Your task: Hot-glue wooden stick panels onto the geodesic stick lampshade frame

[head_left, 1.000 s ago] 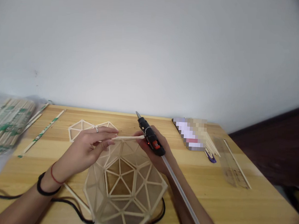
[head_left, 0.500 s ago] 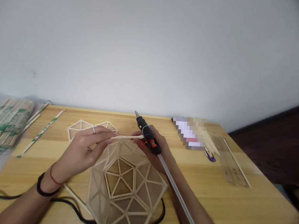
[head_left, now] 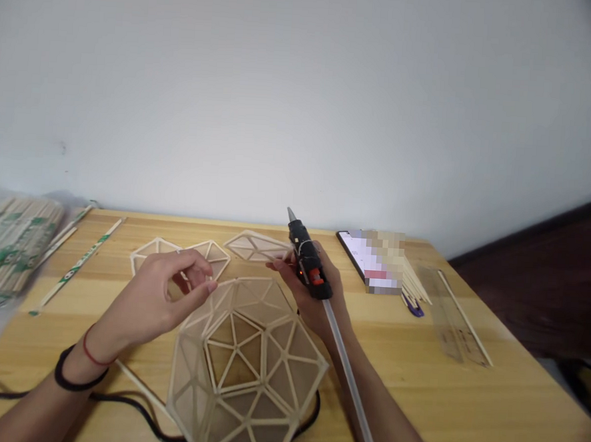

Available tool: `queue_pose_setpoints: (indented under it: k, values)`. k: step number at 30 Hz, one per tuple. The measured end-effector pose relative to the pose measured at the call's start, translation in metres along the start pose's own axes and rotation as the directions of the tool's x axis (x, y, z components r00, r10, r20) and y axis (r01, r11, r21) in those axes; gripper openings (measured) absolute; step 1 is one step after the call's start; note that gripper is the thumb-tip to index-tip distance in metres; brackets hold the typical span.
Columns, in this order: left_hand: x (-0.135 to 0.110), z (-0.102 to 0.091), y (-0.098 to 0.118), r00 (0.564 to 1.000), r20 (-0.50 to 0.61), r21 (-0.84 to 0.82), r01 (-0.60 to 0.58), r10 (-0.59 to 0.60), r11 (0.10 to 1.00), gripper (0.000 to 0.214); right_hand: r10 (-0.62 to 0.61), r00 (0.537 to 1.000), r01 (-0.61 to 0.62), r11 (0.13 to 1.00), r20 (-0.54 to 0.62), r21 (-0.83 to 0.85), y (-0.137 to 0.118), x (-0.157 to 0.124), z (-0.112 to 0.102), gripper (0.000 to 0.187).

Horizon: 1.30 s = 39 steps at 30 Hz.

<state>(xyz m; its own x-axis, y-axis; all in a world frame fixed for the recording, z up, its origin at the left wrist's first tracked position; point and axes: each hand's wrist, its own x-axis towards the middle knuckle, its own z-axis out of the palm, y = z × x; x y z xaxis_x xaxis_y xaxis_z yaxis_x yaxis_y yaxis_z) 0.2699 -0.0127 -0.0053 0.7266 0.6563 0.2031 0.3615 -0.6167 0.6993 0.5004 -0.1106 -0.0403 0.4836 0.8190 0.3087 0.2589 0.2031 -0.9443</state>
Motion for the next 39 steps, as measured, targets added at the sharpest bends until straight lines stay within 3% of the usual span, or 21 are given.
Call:
queue_pose_setpoints:
  k: [3, 11, 23, 33, 39]
  values:
    - [0.001, 0.004, 0.004, 0.997, 0.025, -0.014, 0.070, -0.069, 0.997, 0.024, -0.004, 1.000, 0.004, 1.000, -0.007, 0.000, 0.000, 0.001, 0.000, 0.030]
    - [0.002, 0.023, 0.007, 0.982, -0.121, 0.017, 0.151, -0.148, 0.988, 0.021, -0.012, 1.000, 0.013, 1.000, 0.016, -0.021, -0.001, -0.001, 0.001, 0.028]
    - [-0.001, 0.028, 0.011, 0.984, -0.160, 0.110, 0.098, -0.079, 0.989, 0.015, -0.026, 1.000, 0.026, 0.999, -0.010, -0.034, 0.003, -0.002, 0.003, 0.028]
    - [0.001, 0.032, 0.012, 0.980, -0.194, 0.137, 0.065, -0.038, 0.988, 0.019, -0.029, 0.998, 0.031, 0.999, 0.053, -0.031, 0.007, -0.004, 0.001, 0.025]
    - [-0.001, 0.023, 0.013, 0.992, -0.119, 0.076, 0.052, -0.043, 0.996, 0.022, -0.034, 0.998, 0.036, 0.998, 0.047, -0.057, 0.008, -0.004, 0.000, 0.025]
